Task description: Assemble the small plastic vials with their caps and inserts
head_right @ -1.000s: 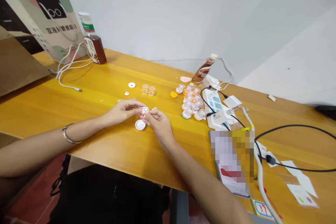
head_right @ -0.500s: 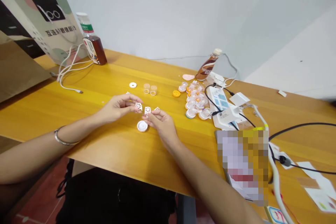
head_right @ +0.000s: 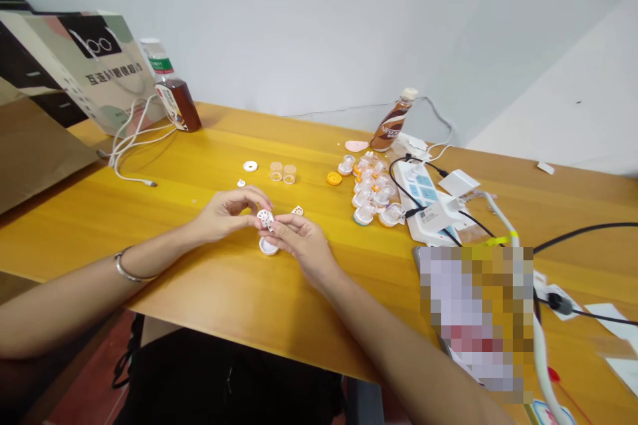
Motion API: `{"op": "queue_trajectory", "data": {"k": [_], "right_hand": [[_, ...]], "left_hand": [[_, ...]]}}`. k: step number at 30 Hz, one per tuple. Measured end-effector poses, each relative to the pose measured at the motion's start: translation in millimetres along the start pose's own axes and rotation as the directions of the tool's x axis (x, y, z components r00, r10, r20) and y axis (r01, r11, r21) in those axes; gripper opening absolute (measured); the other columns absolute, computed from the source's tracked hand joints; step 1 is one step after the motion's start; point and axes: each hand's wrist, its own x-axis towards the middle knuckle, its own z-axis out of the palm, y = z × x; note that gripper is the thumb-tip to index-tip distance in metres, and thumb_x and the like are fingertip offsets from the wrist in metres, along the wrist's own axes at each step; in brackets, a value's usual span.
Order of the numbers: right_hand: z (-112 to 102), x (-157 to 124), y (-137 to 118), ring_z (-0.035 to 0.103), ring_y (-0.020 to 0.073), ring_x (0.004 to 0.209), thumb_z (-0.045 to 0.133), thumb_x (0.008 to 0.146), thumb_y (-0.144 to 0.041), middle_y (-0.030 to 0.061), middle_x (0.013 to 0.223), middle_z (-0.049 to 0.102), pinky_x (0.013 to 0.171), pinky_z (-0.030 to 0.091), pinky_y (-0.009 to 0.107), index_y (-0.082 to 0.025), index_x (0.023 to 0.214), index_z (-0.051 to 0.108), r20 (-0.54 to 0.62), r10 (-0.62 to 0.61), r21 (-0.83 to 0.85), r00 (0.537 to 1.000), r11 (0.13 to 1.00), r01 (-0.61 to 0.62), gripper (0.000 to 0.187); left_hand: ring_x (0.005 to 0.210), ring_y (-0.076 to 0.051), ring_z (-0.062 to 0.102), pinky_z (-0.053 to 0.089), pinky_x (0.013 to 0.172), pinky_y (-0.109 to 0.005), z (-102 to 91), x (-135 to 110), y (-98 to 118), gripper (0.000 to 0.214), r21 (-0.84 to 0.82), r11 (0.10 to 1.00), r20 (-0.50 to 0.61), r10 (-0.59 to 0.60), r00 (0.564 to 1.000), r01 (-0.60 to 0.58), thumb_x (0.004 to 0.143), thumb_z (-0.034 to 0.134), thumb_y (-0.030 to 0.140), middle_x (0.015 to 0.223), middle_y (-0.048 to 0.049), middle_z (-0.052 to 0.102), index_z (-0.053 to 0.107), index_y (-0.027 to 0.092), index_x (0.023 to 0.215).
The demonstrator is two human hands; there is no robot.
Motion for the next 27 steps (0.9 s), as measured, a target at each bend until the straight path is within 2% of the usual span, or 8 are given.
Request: {"op": "queue_trajectory", "data": {"k": [6, 10, 16, 20, 23, 27], "right_hand": [[-0.2, 0.9, 0.4, 0.067, 0.0113, 0.073, 0.071, 0.065, -0.023, -0.0005, 0.077, 0.070, 0.078, 0.053, 0.024, -0.018, 0.078, 0.067, 0.003, -0.007, 0.029, 1.000, 1.000, 0.007, 0.014], [-0.1, 1.7, 0.2, 0.067, 0.0109, 0.069, 0.071, 0.065, -0.025, -0.0010, 0.073, 0.069, 0.076, 0.053, 0.023, -0.018, 0.075, 0.067, -0.035, -0.008, 0.012, 0.999, 1.000, 0.009, 0.013], [-0.5, 2.1, 2.0, 0.066, 0.0110, 0.066, 0.073, 0.062, -0.027, -0.0018, 0.070, 0.068, 0.075, 0.052, 0.025, -0.017, 0.070, 0.065, -0.084, -0.025, -0.037, 0.996, 0.999, 0.022, 0.015], [1.0, 2.8, 3.3, 0.065, 0.0105, 0.064, 0.071, 0.064, -0.029, -0.0016, 0.068, 0.067, 0.075, 0.052, 0.027, -0.017, 0.071, 0.065, -0.104, -0.050, -0.089, 0.993, 0.995, 0.041, 0.015], [1.8, 3.6, 4.0, 0.063, 0.0097, 0.061, 0.070, 0.065, -0.029, -0.0019, 0.065, 0.066, 0.071, 0.051, 0.026, -0.017, 0.070, 0.063, -0.120, -0.089, -0.169, 0.989, 0.983, 0.068, 0.015], [0.5, 3.6, 1.7, 0.061, 0.0113, 0.063, 0.066, 0.069, -0.034, 0.0001, 0.068, 0.065, 0.068, 0.049, 0.028, -0.017, 0.074, 0.060, -0.082, -0.164, -0.346, 0.983, 0.930, 0.126, 0.019]], "left_hand": [[0.072, -0.011, 0.061, 0.050, 0.071, -0.025, 2.2, -1.2, -1.7, 0.019, -0.202, 0.965, 0.027, -0.167, 0.986, 0.169, 0.071, 0.065, 0.017, 0.081, -0.0035, 0.066, 0.060, 0.014, 0.089], [0.073, -0.011, 0.063, 0.052, 0.073, -0.025, 1.8, -1.2, -1.6, 0.019, -0.268, 0.940, 0.058, -0.204, 0.977, 0.213, 0.071, 0.065, 0.015, 0.081, -0.0037, 0.068, 0.060, 0.013, 0.090], [0.079, -0.012, 0.064, 0.051, 0.077, -0.026, -0.2, -0.7, -2.0, 0.021, -0.218, 0.948, 0.104, -0.213, 0.971, 0.231, 0.074, 0.064, 0.017, 0.086, -0.0057, 0.068, 0.061, 0.012, 0.093], [0.079, -0.012, 0.064, 0.051, 0.077, -0.026, 0.7, -0.7, -1.9, 0.019, -0.179, 0.956, 0.094, -0.221, 0.971, 0.234, 0.076, 0.063, 0.022, 0.086, -0.0063, 0.067, 0.061, 0.012, 0.092], [0.077, -0.012, 0.063, 0.050, 0.076, -0.026, 3.5, -1.1, -0.6, 0.019, -0.149, 0.961, 0.072, -0.226, 0.971, 0.235, 0.077, 0.061, 0.023, 0.085, -0.0070, 0.066, 0.059, 0.011, 0.091], [0.077, -0.012, 0.062, 0.050, 0.077, -0.027, 5.5, -1.5, 1.1, 0.018, -0.131, 0.969, 0.071, -0.203, 0.977, 0.211, 0.078, 0.060, 0.022, 0.084, -0.0072, 0.065, 0.056, 0.010, 0.091]]}}
